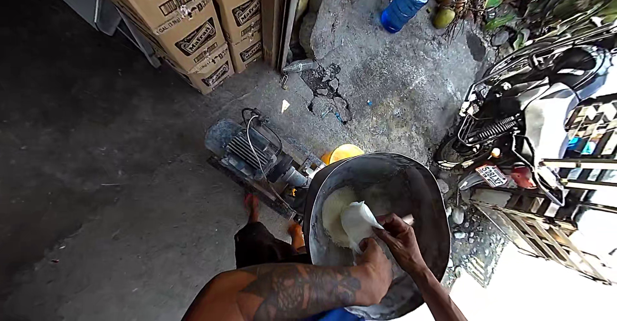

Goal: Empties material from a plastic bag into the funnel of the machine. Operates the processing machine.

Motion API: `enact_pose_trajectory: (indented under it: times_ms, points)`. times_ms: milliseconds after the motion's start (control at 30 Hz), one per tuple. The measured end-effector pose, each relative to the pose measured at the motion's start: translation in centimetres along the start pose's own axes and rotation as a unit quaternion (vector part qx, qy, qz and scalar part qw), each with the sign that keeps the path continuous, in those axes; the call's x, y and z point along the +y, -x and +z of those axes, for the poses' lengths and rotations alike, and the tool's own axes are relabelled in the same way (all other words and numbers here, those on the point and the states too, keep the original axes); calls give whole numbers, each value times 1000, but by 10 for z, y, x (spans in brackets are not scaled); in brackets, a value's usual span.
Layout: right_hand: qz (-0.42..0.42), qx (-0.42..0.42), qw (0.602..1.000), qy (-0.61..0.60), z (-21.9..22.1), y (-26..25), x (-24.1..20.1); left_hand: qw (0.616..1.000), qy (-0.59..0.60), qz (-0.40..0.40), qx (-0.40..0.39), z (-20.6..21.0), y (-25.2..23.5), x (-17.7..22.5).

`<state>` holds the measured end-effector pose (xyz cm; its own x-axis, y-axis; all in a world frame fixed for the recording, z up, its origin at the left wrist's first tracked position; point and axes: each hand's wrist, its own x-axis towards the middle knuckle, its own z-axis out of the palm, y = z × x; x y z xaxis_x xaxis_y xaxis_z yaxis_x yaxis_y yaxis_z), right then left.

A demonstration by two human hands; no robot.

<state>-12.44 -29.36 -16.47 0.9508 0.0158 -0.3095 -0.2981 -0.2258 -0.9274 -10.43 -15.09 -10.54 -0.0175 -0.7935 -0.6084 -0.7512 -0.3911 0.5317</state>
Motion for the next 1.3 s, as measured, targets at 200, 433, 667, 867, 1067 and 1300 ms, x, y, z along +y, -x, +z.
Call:
enact_pose_trajectory:
  times_ms: [200, 433, 667, 867, 1067, 1300]
  points:
    - [-5, -142, 971, 192, -11, 14, -6, 986, 144, 43, 68, -10, 45, -27]
    - [40, -214, 935, 280, -12, 15, -7, 989, 102, -103, 28, -29, 23, -73]
    - [129, -191, 917, 325, -6, 17, -26, 989, 93, -68, 89, -32, 31, -54]
    - [74, -31, 955, 287, 28, 38, -46, 979, 88, -66, 170, -81, 63, -14]
    - [-54, 34, 987, 150, 21, 34, -40, 963, 174, 33, 202, -91, 69, -59]
    - [7, 44, 991, -126, 17, 30, -26, 978, 140, -145, 50, -25, 24, -102]
